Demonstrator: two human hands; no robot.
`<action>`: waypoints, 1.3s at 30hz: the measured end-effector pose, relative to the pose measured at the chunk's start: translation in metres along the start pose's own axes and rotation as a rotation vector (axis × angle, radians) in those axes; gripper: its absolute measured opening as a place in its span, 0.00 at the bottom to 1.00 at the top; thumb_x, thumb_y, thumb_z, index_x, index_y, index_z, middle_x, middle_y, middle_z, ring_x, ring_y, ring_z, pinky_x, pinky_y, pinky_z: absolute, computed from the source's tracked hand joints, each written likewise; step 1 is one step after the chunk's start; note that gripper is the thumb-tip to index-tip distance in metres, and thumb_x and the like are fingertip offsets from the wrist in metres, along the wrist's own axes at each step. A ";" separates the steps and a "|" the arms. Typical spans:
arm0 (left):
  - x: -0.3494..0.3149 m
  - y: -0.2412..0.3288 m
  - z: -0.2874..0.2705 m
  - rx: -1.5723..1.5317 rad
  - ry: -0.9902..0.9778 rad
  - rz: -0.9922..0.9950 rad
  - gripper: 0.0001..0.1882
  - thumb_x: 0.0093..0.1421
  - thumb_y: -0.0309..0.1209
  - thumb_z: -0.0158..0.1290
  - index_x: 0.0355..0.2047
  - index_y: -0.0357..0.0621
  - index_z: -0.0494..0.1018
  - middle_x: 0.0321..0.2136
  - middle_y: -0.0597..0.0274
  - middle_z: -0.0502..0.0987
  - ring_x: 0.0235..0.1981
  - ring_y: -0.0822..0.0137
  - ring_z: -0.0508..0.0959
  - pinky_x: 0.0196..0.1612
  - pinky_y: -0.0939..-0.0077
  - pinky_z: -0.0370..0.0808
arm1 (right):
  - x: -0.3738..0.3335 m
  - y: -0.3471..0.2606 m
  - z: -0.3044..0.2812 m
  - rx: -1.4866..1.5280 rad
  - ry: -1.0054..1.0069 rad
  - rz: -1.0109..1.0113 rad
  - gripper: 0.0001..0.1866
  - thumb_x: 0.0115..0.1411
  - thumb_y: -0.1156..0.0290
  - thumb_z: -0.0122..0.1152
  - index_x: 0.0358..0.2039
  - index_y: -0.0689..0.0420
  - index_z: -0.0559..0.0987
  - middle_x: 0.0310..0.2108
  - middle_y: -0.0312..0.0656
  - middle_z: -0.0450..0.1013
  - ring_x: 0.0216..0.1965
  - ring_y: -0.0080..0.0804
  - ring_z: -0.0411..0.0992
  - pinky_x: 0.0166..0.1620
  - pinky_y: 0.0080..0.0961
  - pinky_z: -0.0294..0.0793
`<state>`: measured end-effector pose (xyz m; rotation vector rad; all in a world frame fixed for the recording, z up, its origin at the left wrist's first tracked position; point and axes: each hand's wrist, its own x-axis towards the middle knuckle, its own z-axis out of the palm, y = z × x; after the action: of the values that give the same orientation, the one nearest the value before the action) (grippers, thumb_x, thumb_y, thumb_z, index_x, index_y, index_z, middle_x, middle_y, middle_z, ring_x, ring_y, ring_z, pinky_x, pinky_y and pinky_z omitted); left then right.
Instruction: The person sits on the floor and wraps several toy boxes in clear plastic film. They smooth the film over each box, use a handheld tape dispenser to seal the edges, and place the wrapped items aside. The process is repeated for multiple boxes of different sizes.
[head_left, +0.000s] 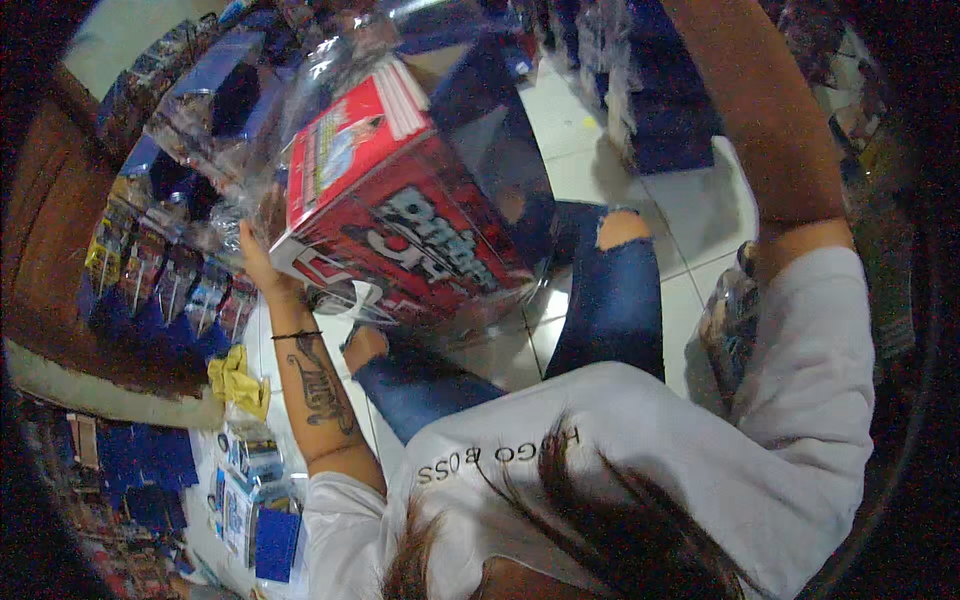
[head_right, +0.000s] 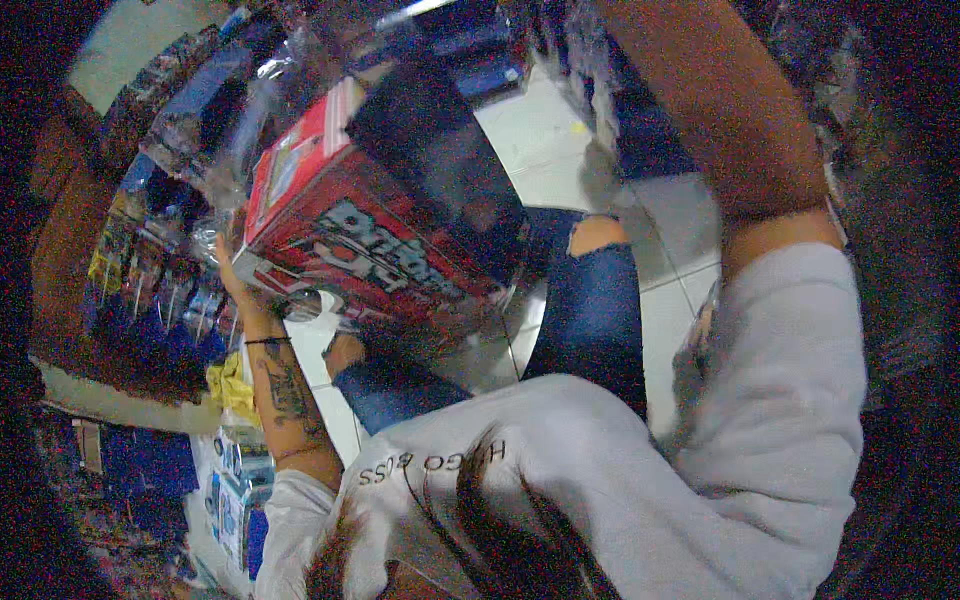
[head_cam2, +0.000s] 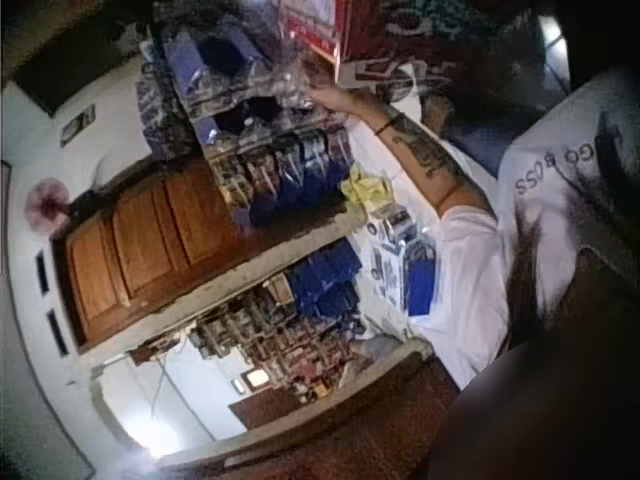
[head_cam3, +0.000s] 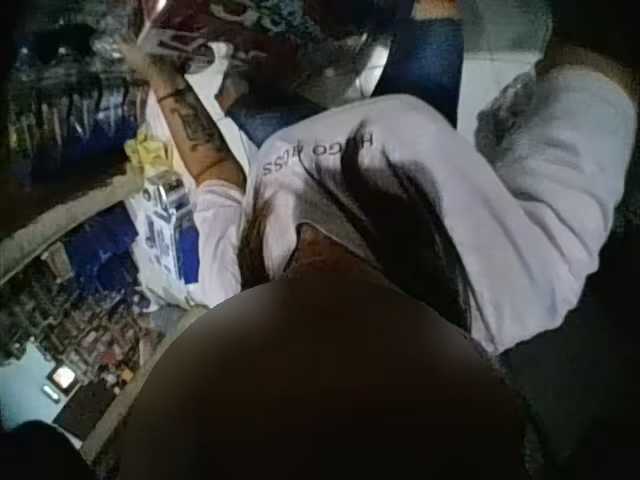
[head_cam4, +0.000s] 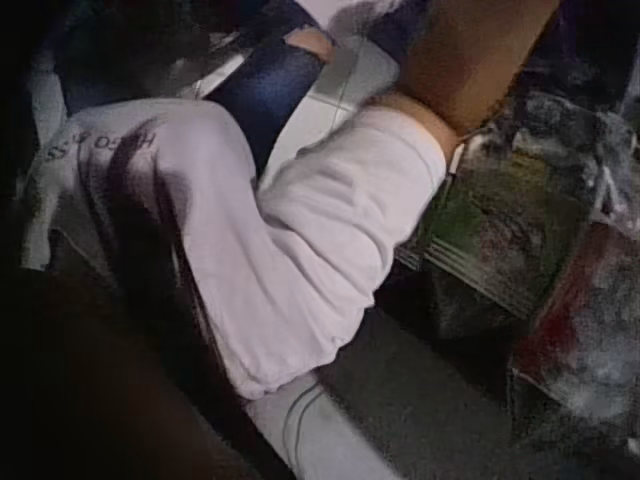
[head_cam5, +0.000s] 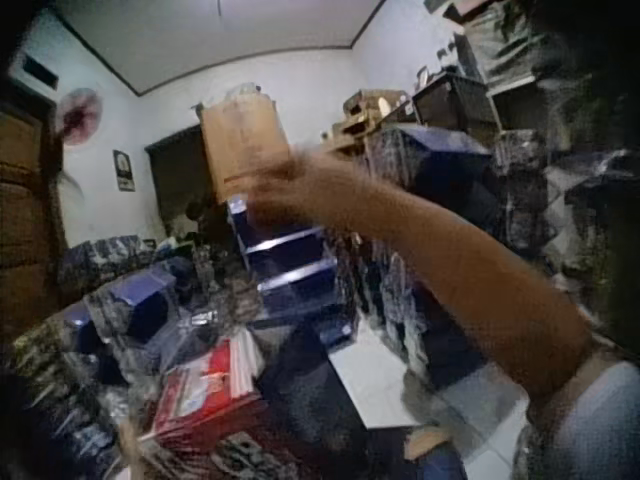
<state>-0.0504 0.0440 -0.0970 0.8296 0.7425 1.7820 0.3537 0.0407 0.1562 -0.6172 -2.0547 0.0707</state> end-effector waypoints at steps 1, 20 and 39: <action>-0.004 -0.001 -0.019 0.039 -0.068 0.050 0.29 0.69 0.47 0.35 0.55 0.32 0.65 0.54 0.49 0.71 0.52 0.55 0.74 0.59 0.61 0.66 | -0.001 0.001 0.019 0.027 0.037 -0.078 0.25 0.62 0.55 0.59 0.48 0.63 0.73 0.42 0.47 0.75 0.46 0.32 0.72 0.49 0.30 0.71; -0.011 -0.004 -0.092 -0.035 -0.046 0.131 0.30 0.68 0.46 0.32 0.57 0.33 0.63 0.55 0.44 0.69 0.55 0.49 0.69 0.60 0.51 0.65 | -0.067 0.001 0.190 -0.052 0.130 -0.523 0.17 0.61 0.54 0.56 0.30 0.53 0.83 0.30 0.39 0.79 0.36 0.36 0.77 0.41 0.33 0.71; -0.033 0.002 -0.107 0.028 0.014 0.070 0.29 0.68 0.45 0.32 0.56 0.32 0.63 0.54 0.44 0.70 0.53 0.49 0.71 0.59 0.53 0.66 | -0.123 0.071 0.239 0.185 0.141 0.240 0.29 0.60 0.44 0.54 0.47 0.59 0.74 0.46 0.54 0.74 0.50 0.50 0.72 0.48 0.42 0.71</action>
<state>-0.1293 0.0006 -0.1636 0.8715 0.7571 1.8454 0.2376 0.0930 -0.0910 -0.7290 -1.8071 0.3438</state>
